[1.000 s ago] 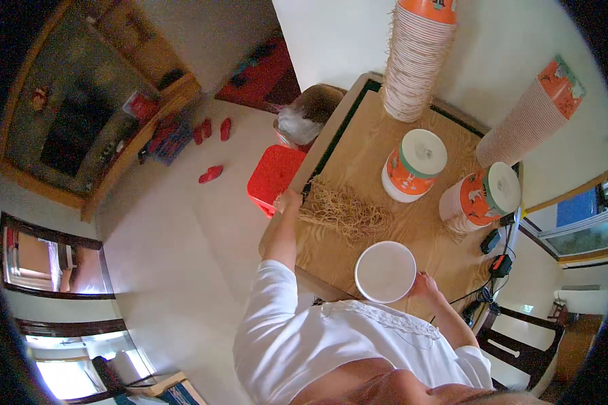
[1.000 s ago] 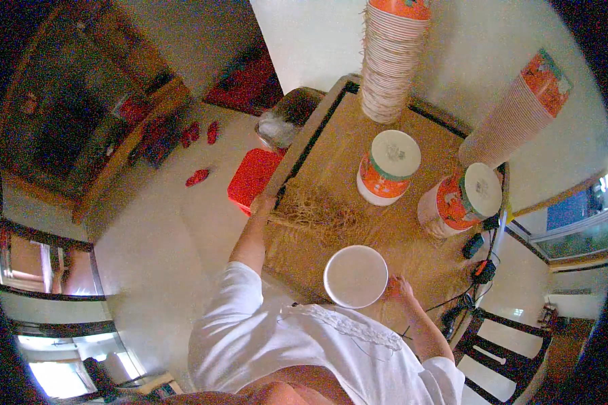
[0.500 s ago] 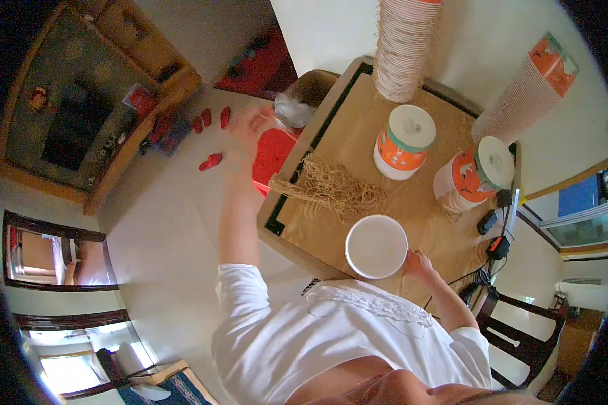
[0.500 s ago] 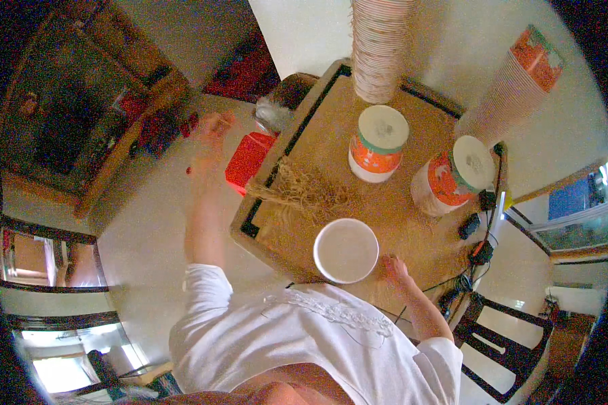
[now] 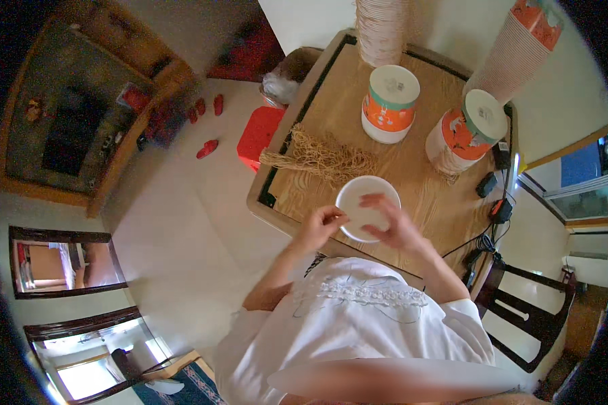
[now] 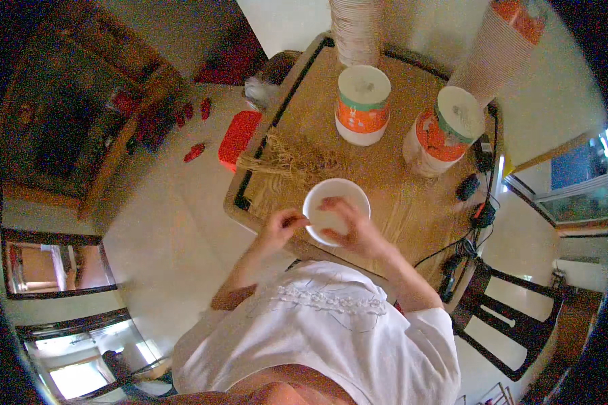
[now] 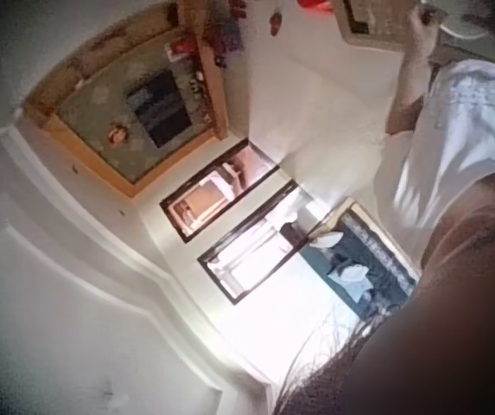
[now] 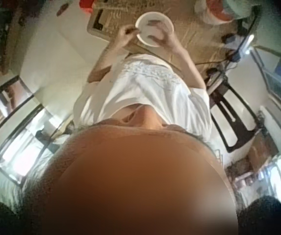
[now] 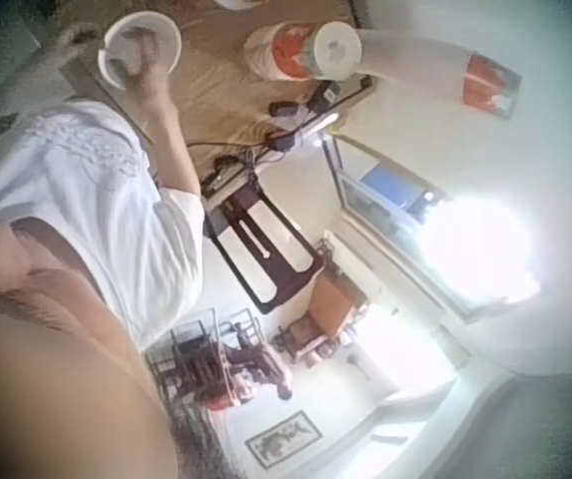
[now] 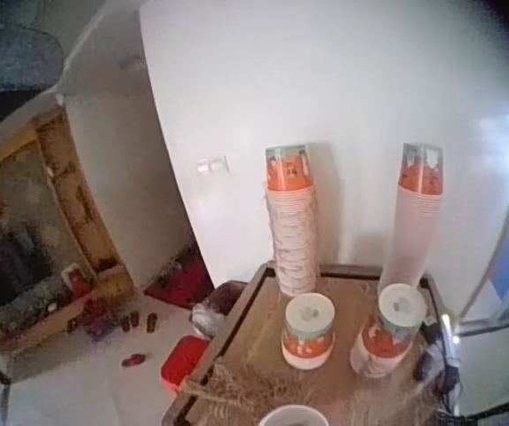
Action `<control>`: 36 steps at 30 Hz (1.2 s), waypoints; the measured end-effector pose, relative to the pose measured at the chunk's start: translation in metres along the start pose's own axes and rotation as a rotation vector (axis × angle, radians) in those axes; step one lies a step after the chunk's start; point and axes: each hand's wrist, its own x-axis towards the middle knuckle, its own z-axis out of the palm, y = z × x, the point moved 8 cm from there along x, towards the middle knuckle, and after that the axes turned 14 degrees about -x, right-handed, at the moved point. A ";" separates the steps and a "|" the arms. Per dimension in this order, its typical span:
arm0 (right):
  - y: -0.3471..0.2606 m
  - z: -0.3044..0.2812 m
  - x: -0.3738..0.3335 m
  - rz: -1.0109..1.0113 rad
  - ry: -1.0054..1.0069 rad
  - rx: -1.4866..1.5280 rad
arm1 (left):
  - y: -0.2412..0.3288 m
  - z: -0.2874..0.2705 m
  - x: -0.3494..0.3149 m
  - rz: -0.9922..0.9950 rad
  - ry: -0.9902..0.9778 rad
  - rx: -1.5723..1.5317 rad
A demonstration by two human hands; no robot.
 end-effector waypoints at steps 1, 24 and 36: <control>-0.015 0.014 -0.001 -0.011 -0.062 0.054 | -0.006 0.012 -0.003 0.061 0.045 -0.177; 0.011 0.047 -0.055 0.308 -0.189 0.178 | -0.019 -0.009 -0.047 0.101 0.212 0.010; 0.003 0.046 -0.045 0.309 -0.167 0.277 | 0.025 0.025 -0.040 0.581 0.098 0.242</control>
